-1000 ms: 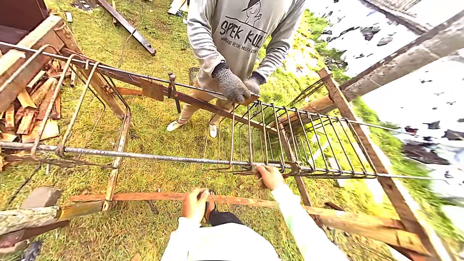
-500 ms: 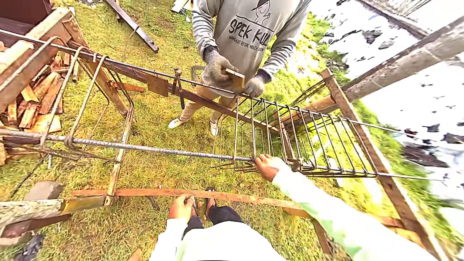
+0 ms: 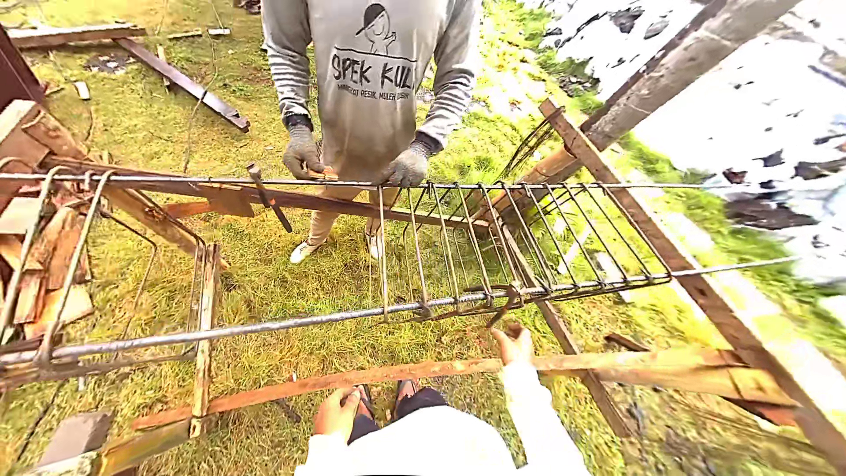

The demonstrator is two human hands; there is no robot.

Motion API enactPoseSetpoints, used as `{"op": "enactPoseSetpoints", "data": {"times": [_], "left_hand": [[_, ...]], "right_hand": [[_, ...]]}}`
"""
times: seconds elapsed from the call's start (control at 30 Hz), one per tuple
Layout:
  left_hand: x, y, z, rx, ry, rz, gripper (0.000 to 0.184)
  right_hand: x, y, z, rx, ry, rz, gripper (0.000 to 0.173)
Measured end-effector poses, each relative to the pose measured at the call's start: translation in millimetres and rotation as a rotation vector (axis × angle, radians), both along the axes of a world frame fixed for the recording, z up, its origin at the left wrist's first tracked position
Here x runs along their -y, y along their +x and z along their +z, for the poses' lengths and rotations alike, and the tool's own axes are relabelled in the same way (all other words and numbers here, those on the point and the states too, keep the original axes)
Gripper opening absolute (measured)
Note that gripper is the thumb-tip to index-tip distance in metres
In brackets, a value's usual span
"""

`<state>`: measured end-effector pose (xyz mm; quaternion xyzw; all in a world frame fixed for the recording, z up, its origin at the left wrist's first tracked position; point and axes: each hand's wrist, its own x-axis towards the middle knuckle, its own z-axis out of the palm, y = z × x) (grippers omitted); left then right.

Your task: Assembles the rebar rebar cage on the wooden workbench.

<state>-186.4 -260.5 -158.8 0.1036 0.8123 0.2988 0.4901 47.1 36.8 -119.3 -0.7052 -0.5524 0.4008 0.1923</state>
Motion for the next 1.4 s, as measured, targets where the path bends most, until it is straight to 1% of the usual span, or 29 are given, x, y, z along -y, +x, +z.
{"op": "enactPoseSetpoints", "data": {"times": [0.07, 0.13, 0.2, 0.27, 0.33, 0.4, 0.47, 0.53, 0.63, 0.73, 0.77, 0.8, 0.83, 0.9, 0.93, 0.97, 1.0, 1.03, 1.07, 1.1, 1.13, 1.17, 1.27, 1.33, 1.4], "left_hand": [[-23.0, 9.2, 5.1, -0.007, -0.023, -0.102, 0.031], [-47.9, 18.2, 12.6, 0.02, -0.034, -0.243, 0.036], [-72.8, 29.9, 22.5, 0.038, -0.007, -0.329, 0.038], [-95.8, 42.3, 30.5, 0.043, 0.023, -0.362, 0.037], [-113.5, 55.6, 41.7, 0.06, 0.037, -0.37, 0.038], [-123.6, 67.1, 56.0, 0.072, 0.061, -0.351, 0.038], [-127.2, 74.8, 66.2, 0.097, 0.106, -0.32, 0.037], [-126.8, 80.8, 73.8, 0.14, 0.142, -0.31, 0.037], [-131.2, 81.9, 81.8, 0.176, 0.249, -0.34, 0.035], [-145.4, 72.3, 102.4, 0.162, 0.437, -0.376, 0.033], [-150.3, 68.9, 111.4, 0.137, 0.513, -0.388, 0.034], [-155.6, 66.4, 120.1, 0.098, 0.6, -0.391, 0.038], [-161.4, 64.0, 128.9, 0.074, 0.679, -0.382, 0.045], [-173.1, 60.4, 141.8, 0.095, 0.822, -0.337, 0.07], [-177.6, 59.4, 146.0, 0.158, 0.878, -0.313, 0.079], [-180.1, 59.0, 149.2, 0.271, 0.921, -0.292, 0.084], [-181.0, 59.5, 152.0, 0.426, 0.95, -0.259, 0.083], [-180.2, 61.4, 154.5, 0.617, 0.953, -0.2, 0.075], [-177.6, 63.7, 156.8, 0.801, 0.924, -0.127, 0.063], [-173.9, 64.7, 158.5, 0.952, 0.846, -0.052, 0.051], [-169.5, 64.9, 157.8, 1.084, 0.751, 0.006, 0.046], [-165.1, 65.3, 154.6, 1.185, 0.662, 0.065, 0.05], [-157.1, 70.0, 144.1, 1.337, 0.467, 0.312, 0.055], [-158.4, 70.5, 138.5, 1.377, 0.406, 0.456, 0.052], [-161.4, 66.0, 136.9, 1.403, 0.372, 0.538, 0.049]], "right_hand": [[-18.5, 16.2, -25.2, 0.01, -0.053, -0.015, 0.073], [-37.8, 14.9, -42.4, 0.062, -0.145, 0.02, 0.076], [-50.9, 11.4, -62.2, 0.034, -0.225, 0.003, 0.072], [-55.3, 9.1, -77.3, -0.016, -0.219, -0.009, 0.059], [-47.1, 10.2, -77.3, -0.004, -0.159, 0.022, 0.051], [-25.3, 14.7, -64.2, -0.052, -0.077, 0.016, 0.048], [-2.6, 24.4, -48.4, -0.099, 0.008, -0.033, 0.044], [8.4, 38.1, -25.0, 0.016, 0.067, -0.032, 0.04], [6.0, 52.0, 33.2, 0.158, 0.207, 0.056, 0.037], [0.3, 75.7, 100.4, 0.222, 0.401, 0.268, 0.037], [1.0, 84.4, 127.1, 0.233, 0.431, 0.353, 0.036], [2.4, 91.4, 154.4, 0.234, 0.427, 0.439, 0.035], [5.2, 93.4, 181.7, 0.224, 0.392, 0.52, 0.034], [12.8, 83.3, 230.9, 0.176, 0.275, 0.652, 0.036], [15.6, 74.6, 249.7, 0.171, 0.203, 0.711, 0.036], [17.4, 65.9, 264.8, 0.174, 0.118, 0.756, 0.036], [17.1, 57.9, 274.8, 0.195, 0.036, 0.807, 0.036], [16.2, 49.5, 279.5, 0.236, -0.024, 0.849, 0.035], [15.0, 40.3, 279.2, 0.302, -0.047, 0.883, 0.035], [13.4, 29.2, 275.8, 0.381, -0.054, 0.906, 0.038], [10.4, 18.4, 268.7, 0.471, -0.038, 0.932, 0.042], [6.8, 7.4, 260.1, 0.555, -0.016, 0.959, 0.044], [-2.7, -28.2, 238.4, 0.739, -0.063, 1.009, 0.042], [-6.3, -52.5, 231.9, 0.812, -0.148, 1.021, 0.038], [-9.2, -69.4, 229.4, 0.866, -0.187, 1.03, 0.036]]}}
